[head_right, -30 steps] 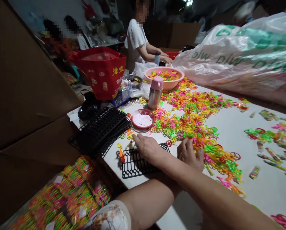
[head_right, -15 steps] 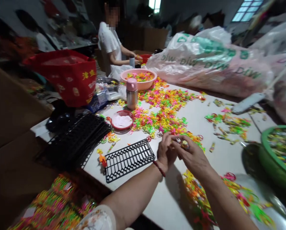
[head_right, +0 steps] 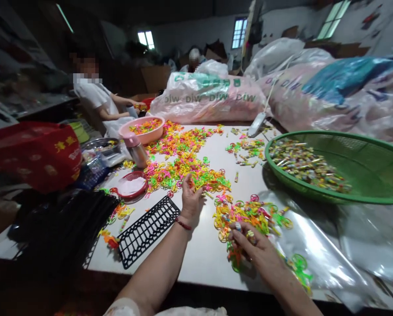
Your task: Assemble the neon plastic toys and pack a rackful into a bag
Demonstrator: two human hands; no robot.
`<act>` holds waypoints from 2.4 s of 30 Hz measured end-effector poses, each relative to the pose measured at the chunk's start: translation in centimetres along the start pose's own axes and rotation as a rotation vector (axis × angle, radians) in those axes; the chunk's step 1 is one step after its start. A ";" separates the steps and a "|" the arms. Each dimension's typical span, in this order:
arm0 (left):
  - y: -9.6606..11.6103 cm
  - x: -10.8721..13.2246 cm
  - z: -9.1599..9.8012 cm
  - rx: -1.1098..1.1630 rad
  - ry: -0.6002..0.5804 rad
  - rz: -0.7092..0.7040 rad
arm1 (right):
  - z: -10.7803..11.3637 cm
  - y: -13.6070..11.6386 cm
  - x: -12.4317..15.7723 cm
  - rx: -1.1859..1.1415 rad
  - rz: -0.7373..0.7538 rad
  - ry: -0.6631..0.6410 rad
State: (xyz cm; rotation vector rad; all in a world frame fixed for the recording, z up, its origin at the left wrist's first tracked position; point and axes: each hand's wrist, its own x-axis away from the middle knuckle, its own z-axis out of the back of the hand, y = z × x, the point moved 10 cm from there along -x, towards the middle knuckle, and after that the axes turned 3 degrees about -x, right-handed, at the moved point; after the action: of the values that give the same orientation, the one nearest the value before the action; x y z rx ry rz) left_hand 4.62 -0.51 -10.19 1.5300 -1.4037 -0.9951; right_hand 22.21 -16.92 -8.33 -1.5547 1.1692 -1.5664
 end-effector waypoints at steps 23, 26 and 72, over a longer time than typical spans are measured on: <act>4.2 13.6 -1.3 -0.290 -0.489 0.273 | -2.7 0.3 0.6 0.123 0.106 -0.061; 4.4 14.2 0.8 -0.228 -0.257 0.228 | -4.7 1.7 1.0 0.135 0.073 -0.110; 3.1 18.3 0.1 -0.209 -0.274 0.224 | -4.8 0.8 6.3 0.425 0.325 -0.215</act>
State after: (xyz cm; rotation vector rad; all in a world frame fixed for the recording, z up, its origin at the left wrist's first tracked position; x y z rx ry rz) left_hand 4.71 -18.92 -7.80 1.0879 -1.5647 -1.2016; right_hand 16.73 -22.19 -5.97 -1.1541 0.8501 -1.2920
